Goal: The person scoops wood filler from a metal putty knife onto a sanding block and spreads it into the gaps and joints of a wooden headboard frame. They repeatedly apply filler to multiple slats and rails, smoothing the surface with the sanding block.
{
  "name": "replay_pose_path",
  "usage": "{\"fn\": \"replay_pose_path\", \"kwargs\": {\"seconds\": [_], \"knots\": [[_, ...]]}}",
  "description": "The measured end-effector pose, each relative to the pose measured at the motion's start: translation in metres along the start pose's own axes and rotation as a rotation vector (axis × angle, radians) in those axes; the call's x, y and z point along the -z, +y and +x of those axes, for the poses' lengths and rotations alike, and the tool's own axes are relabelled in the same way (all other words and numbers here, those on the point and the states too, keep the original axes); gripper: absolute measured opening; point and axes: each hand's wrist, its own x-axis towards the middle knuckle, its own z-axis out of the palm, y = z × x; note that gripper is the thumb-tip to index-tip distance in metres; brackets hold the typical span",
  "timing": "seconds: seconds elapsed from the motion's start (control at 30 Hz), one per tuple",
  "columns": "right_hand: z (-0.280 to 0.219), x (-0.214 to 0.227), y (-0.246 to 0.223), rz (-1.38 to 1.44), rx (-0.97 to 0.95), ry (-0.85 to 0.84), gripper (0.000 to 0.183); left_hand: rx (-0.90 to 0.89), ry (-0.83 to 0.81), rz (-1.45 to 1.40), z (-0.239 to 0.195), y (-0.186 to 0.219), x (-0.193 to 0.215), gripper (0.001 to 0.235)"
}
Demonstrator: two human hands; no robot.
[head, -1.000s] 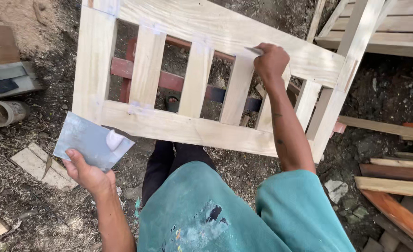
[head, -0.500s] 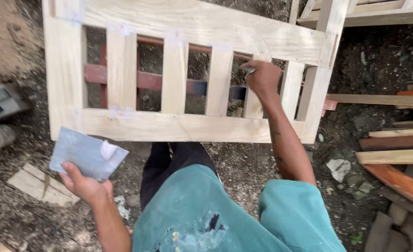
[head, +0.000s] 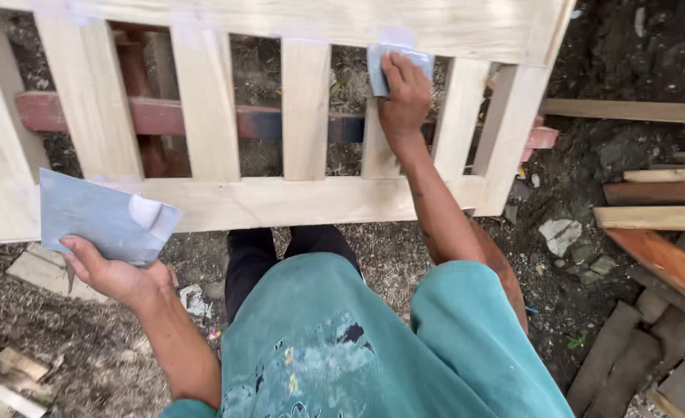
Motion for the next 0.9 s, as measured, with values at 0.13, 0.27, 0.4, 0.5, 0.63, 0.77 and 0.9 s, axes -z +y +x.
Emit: {"fn": "replay_pose_path", "kwargs": {"seconds": [0.13,0.27,0.4,0.5,0.63,0.77,0.9], "knots": [[0.032,0.016,0.016,-0.022,-0.104,-0.371,0.034,-0.065,-0.142,-0.108,-0.029,0.002,-0.035,0.073],[0.079,0.018,0.035,0.088,-0.070,-0.343,0.034,-0.060,-0.141,-0.087,-0.046,0.009,-0.052,0.073],[0.086,0.003,0.030,-0.005,-0.005,-0.206,0.023,-0.047,-0.056,-0.109,-0.054,-0.002,-0.050,0.074],[0.066,-0.003,0.024,-0.048,0.019,-0.135,0.016,-0.021,0.008,-0.040,-0.048,-0.018,-0.050,0.077],[0.045,0.003,0.023,-0.046,0.049,-0.184,0.017,0.011,0.013,-0.067,-0.067,-0.022,-0.039,0.077],[0.080,0.006,0.039,-0.083,-0.034,-0.718,0.013,-0.029,-0.063,-0.080,-0.077,-0.008,-0.053,0.076],[0.056,0.054,0.087,-0.092,-0.031,-0.687,0.023,-0.013,-0.044,-0.073,-0.078,0.002,-0.053,0.076]]}}
